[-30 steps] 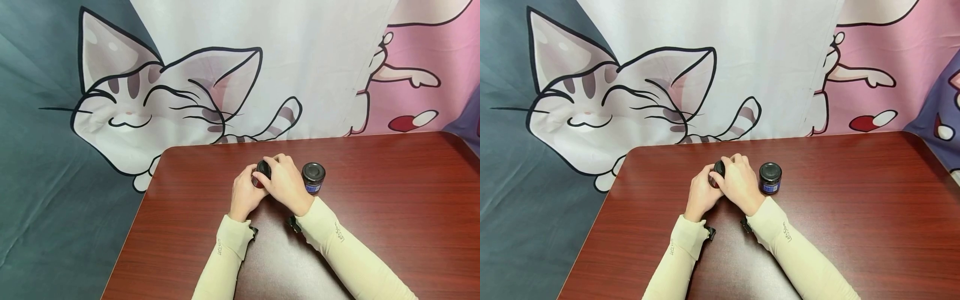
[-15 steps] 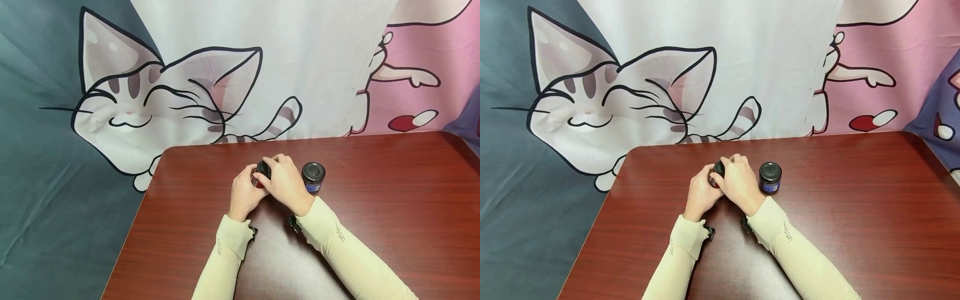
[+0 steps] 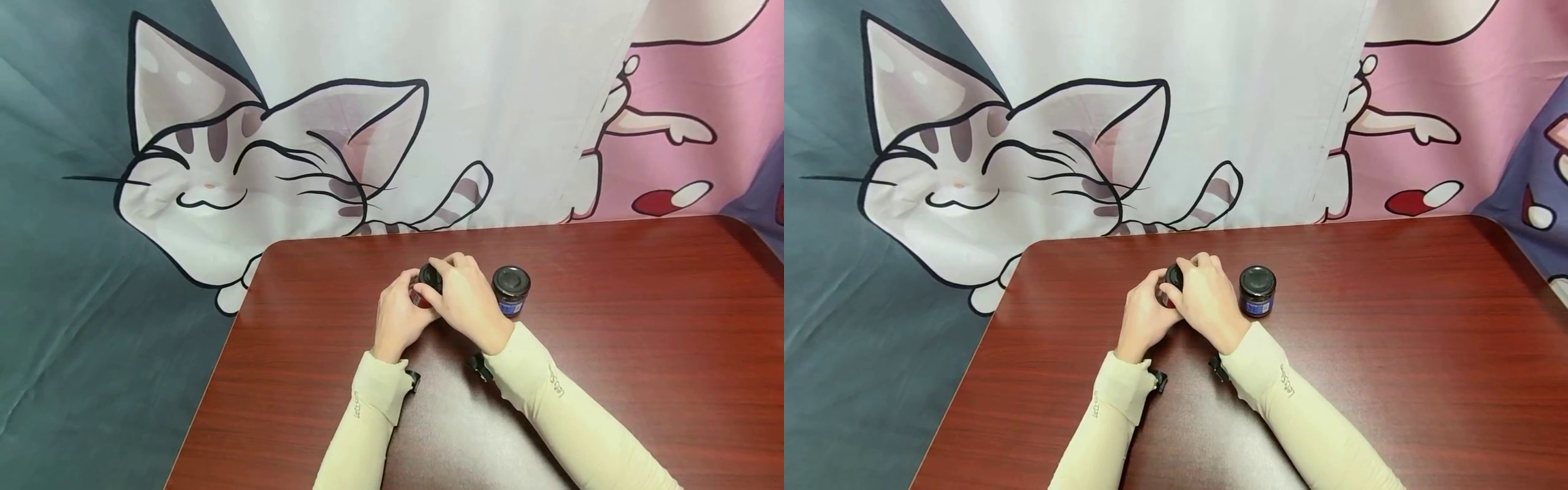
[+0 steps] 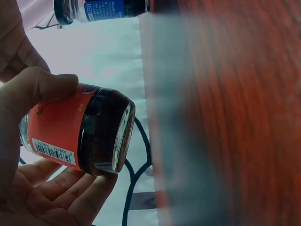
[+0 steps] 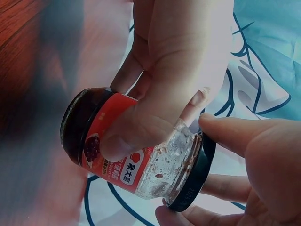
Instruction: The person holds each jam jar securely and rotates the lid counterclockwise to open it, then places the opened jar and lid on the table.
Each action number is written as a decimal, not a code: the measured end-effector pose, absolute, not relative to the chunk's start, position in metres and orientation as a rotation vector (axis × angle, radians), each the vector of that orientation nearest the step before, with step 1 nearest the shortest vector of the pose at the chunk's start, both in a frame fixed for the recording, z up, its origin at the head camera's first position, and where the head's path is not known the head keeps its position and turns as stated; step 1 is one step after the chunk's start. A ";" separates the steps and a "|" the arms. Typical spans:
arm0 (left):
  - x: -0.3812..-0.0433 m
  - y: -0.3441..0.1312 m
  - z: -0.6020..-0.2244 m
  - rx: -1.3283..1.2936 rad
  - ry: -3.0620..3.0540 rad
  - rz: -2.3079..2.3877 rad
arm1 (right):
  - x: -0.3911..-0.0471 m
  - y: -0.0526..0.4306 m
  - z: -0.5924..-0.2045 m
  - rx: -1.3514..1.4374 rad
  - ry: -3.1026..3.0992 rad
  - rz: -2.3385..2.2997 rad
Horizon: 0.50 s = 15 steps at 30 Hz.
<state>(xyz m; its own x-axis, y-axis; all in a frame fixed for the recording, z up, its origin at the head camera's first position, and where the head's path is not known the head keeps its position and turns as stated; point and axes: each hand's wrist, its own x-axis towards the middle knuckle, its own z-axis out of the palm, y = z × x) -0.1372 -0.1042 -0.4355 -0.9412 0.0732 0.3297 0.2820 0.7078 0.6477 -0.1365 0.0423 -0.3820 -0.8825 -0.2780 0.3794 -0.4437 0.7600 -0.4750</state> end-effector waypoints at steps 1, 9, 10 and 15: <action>-0.137 -0.104 -0.435 -0.281 -2.637 -1.072 | -0.137 0.042 -0.382 0.562 -2.671 0.826; -0.136 -0.105 -0.433 -0.278 -2.651 -1.088 | -0.135 0.042 -0.380 0.576 -2.679 0.810; -0.136 -0.105 -0.433 -0.278 -2.653 -1.090 | -0.135 0.043 -0.380 0.576 -2.681 0.810; -0.136 -0.105 -0.433 -0.281 -2.659 -1.103 | -0.135 0.043 -0.379 0.583 -2.686 0.806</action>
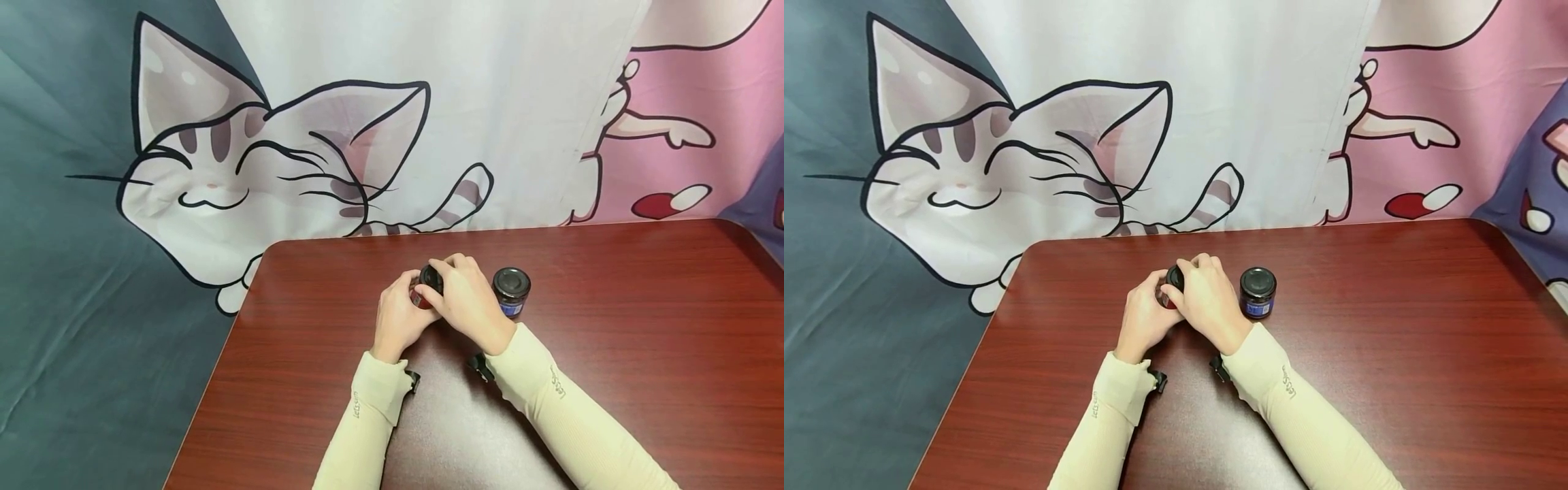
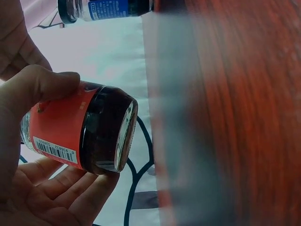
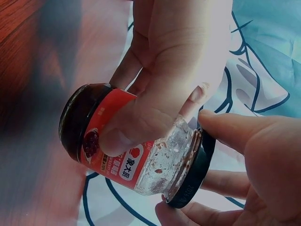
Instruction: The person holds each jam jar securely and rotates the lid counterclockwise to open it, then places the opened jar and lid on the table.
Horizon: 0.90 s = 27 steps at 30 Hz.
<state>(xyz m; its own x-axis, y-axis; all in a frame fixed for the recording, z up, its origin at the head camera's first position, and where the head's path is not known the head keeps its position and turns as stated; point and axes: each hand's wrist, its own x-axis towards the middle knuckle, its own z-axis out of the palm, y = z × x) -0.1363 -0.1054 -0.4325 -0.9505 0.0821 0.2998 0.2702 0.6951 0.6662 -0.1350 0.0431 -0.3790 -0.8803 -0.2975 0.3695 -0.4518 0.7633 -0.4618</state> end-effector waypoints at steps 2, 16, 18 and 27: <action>-0.136 -0.105 -0.432 -0.278 -2.663 -1.105 | -0.135 0.044 -0.380 0.595 -2.685 0.799; -0.137 -0.106 -0.432 -0.261 -2.680 -1.121 | -0.137 0.047 -0.380 0.654 -2.680 0.804; -0.137 -0.106 -0.432 -0.263 -2.681 -1.119 | -0.137 0.047 -0.380 0.660 -2.676 0.808; -0.137 -0.106 -0.433 -0.261 -2.688 -1.107 | -0.138 0.048 -0.382 0.670 -2.673 0.814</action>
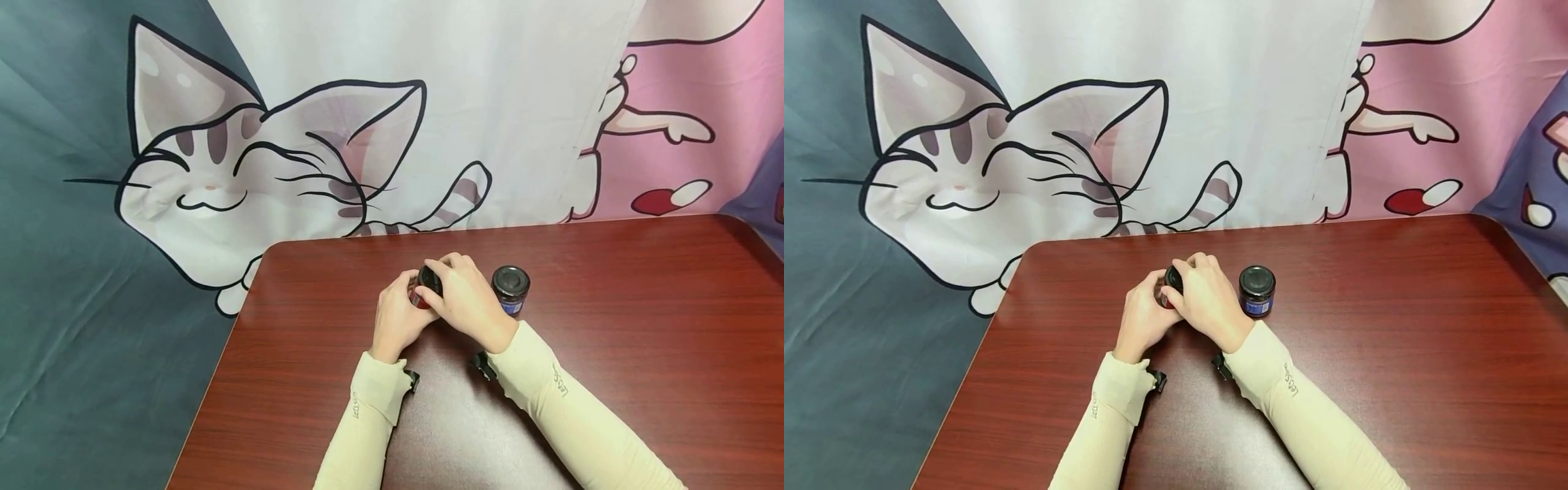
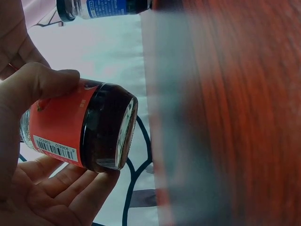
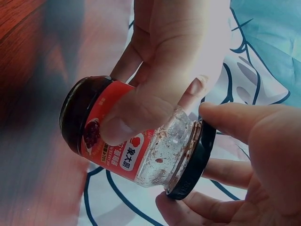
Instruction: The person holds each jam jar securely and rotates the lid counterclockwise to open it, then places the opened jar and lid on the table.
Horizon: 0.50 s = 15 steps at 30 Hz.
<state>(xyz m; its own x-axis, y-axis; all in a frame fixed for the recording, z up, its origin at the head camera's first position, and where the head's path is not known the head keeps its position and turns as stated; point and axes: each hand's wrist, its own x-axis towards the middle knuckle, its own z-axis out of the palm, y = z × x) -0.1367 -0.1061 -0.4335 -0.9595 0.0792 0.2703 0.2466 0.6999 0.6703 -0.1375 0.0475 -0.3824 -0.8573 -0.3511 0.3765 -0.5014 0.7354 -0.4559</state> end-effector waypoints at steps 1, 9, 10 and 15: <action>-0.137 -0.106 -0.434 -0.261 -2.688 -1.109 | -0.137 0.047 -0.382 0.669 -2.674 0.814; -0.137 -0.105 -0.433 -0.277 -2.689 -1.101 | -0.137 0.048 -0.383 0.682 -2.663 0.800; -0.138 -0.105 -0.433 -0.278 -2.691 -1.099 | -0.137 0.048 -0.383 0.684 -2.660 0.799; -0.137 -0.105 -0.433 -0.281 -2.693 -1.090 | -0.137 0.048 -0.382 0.691 -2.657 0.799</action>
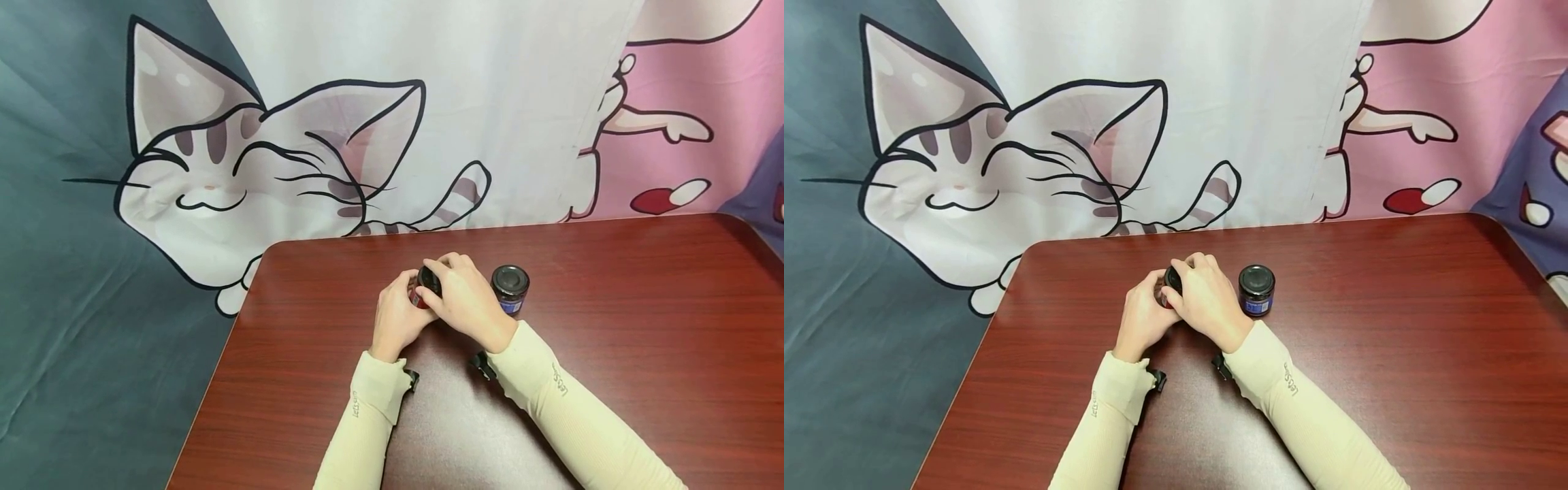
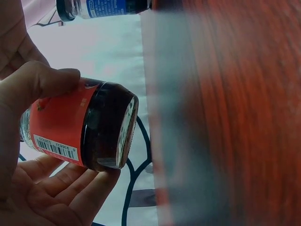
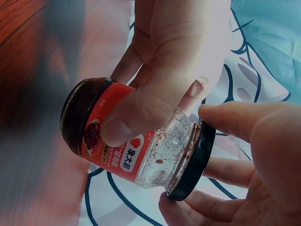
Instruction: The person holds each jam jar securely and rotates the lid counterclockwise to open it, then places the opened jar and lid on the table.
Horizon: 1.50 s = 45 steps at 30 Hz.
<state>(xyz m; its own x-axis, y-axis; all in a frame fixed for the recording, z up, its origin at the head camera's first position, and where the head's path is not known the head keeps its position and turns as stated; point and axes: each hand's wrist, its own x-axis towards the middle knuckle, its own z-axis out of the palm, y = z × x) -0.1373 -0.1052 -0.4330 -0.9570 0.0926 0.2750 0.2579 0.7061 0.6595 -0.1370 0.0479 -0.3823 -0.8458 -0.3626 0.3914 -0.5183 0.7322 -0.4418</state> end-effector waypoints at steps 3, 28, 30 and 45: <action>-0.137 -0.106 -0.433 -0.285 -2.692 -1.085 | -0.137 0.048 -0.382 0.693 -2.663 0.804; -0.136 -0.107 -0.433 -0.267 -2.703 -1.095 | -0.138 0.047 -0.380 0.705 -2.689 0.821; -0.137 -0.107 -0.433 -0.268 -2.701 -1.095 | -0.138 0.047 -0.380 0.709 -2.686 0.821; -0.136 -0.107 -0.434 -0.271 -2.706 -1.055 | -0.138 0.047 -0.380 0.731 -2.657 0.819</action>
<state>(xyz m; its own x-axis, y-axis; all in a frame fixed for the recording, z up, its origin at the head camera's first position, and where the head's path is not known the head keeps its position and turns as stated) -0.1364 -0.1069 -0.4337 -0.9578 0.0895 0.2731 0.2507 0.7247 0.6419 -0.1378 0.0470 -0.3803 -0.8375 -0.3869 0.3859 -0.5370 0.7133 -0.4503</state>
